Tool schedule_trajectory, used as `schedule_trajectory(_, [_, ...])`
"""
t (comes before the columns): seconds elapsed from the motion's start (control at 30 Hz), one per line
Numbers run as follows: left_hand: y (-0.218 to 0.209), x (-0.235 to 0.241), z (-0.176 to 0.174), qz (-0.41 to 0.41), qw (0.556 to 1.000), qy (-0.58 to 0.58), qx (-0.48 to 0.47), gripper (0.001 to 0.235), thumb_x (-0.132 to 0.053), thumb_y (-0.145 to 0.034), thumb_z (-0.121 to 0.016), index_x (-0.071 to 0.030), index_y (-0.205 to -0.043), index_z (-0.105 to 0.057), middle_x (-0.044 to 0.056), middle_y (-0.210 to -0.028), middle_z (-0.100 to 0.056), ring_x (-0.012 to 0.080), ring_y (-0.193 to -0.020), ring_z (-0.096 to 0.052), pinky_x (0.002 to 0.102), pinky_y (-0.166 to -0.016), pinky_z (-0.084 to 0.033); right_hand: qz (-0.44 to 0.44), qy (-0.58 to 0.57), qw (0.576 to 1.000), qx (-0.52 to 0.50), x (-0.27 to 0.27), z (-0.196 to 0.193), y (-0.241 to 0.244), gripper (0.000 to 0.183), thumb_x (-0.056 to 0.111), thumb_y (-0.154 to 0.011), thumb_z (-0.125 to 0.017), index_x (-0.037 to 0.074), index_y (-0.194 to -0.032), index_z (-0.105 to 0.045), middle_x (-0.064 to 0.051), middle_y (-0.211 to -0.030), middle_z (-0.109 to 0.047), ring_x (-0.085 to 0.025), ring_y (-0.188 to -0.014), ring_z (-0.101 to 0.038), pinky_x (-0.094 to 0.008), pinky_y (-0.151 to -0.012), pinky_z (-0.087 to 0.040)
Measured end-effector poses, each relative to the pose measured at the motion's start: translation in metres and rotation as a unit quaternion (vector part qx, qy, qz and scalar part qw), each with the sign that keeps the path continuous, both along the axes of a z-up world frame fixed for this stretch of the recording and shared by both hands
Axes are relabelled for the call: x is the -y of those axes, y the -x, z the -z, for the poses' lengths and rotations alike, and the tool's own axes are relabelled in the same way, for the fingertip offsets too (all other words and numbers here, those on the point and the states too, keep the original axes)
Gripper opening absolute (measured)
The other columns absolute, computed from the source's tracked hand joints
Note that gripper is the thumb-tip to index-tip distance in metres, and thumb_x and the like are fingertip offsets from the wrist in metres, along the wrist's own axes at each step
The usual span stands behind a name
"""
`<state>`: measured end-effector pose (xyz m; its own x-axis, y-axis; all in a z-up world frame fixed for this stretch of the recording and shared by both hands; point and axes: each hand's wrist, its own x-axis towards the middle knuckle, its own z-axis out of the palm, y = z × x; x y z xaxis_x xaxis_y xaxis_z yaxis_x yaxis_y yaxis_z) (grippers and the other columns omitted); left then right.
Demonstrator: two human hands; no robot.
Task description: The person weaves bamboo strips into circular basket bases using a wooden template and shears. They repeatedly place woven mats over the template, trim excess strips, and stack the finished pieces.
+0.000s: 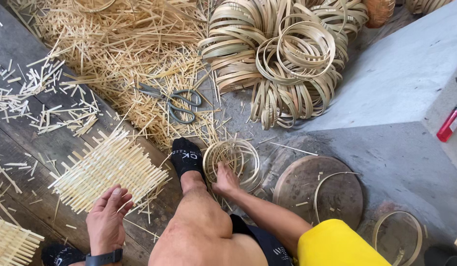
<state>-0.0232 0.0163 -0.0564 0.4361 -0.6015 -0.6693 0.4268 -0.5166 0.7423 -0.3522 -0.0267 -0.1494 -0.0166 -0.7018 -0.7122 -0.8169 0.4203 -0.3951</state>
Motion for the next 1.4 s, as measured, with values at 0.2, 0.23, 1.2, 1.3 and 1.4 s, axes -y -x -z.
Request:
schedule_trajectory(0.2, [0.001,0.006,-0.009,0.0,1.0,0.012,0.002,0.032,-0.015,-0.101,-0.065,0.001,-0.129,-0.064,0.012,-0.108,-0.071,0.0195,-0.091,-0.069,0.032,-0.078,-0.059,0.063,0.005,0.998,0.021,0.009,0.003,0.015,0.049,0.008,-0.079,-0.073,-0.005,-0.123,-0.056,-0.021,-0.108,-0.069,-0.025,-0.086,-0.068,-0.04,-0.079,-0.057])
schedule_trajectory(0.23, [0.002,0.007,-0.01,-0.001,1.0,0.013,0.002,0.031,-0.015,-0.101,-0.065,0.0,-0.128,-0.064,0.012,-0.108,-0.072,0.0195,-0.09,-0.07,0.032,-0.078,-0.059,0.096,-0.023,0.994,0.035,0.015,-0.005,0.019,0.037,0.008,-0.08,-0.071,-0.004,-0.114,-0.064,-0.02,-0.104,-0.073,-0.024,-0.082,-0.07,-0.039,-0.076,-0.059])
schedule_trajectory(1.2, [-0.007,0.011,-0.014,0.009,0.999,0.008,0.036,0.032,-0.016,-0.098,-0.066,-0.002,-0.127,-0.066,0.013,-0.109,-0.072,0.0187,-0.091,-0.07,0.032,-0.077,-0.06,-0.093,0.525,0.82,-0.208,0.253,-0.207,0.204,0.011,0.02,-0.1,-0.073,0.011,-0.096,-0.076,-0.014,-0.089,-0.075,-0.033,-0.082,-0.071,-0.047,-0.075,-0.053])
schedule_trajectory(1.3, [-0.001,0.017,-0.028,0.015,0.999,0.032,0.041,0.032,-0.016,-0.099,-0.067,-0.001,-0.128,-0.067,0.014,-0.11,-0.071,0.0191,-0.092,-0.07,0.032,-0.078,-0.059,-0.201,0.54,0.754,-0.316,0.251,-0.218,0.203,0.014,0.015,-0.101,-0.069,0.013,-0.088,-0.075,-0.012,-0.087,-0.075,-0.027,-0.083,-0.071,-0.047,-0.088,-0.052])
schedule_trajectory(1.4, [0.007,0.03,-0.057,0.059,0.993,0.036,0.1,0.035,-0.017,-0.097,-0.067,-0.001,-0.128,-0.067,0.015,-0.113,-0.072,0.0204,-0.095,-0.071,0.033,-0.08,-0.061,-0.307,0.568,0.691,-0.326,0.24,-0.243,0.177,0.014,0.009,-0.098,-0.064,0.016,-0.093,-0.075,-0.009,-0.091,-0.076,-0.026,-0.092,-0.07,-0.045,-0.093,-0.05])
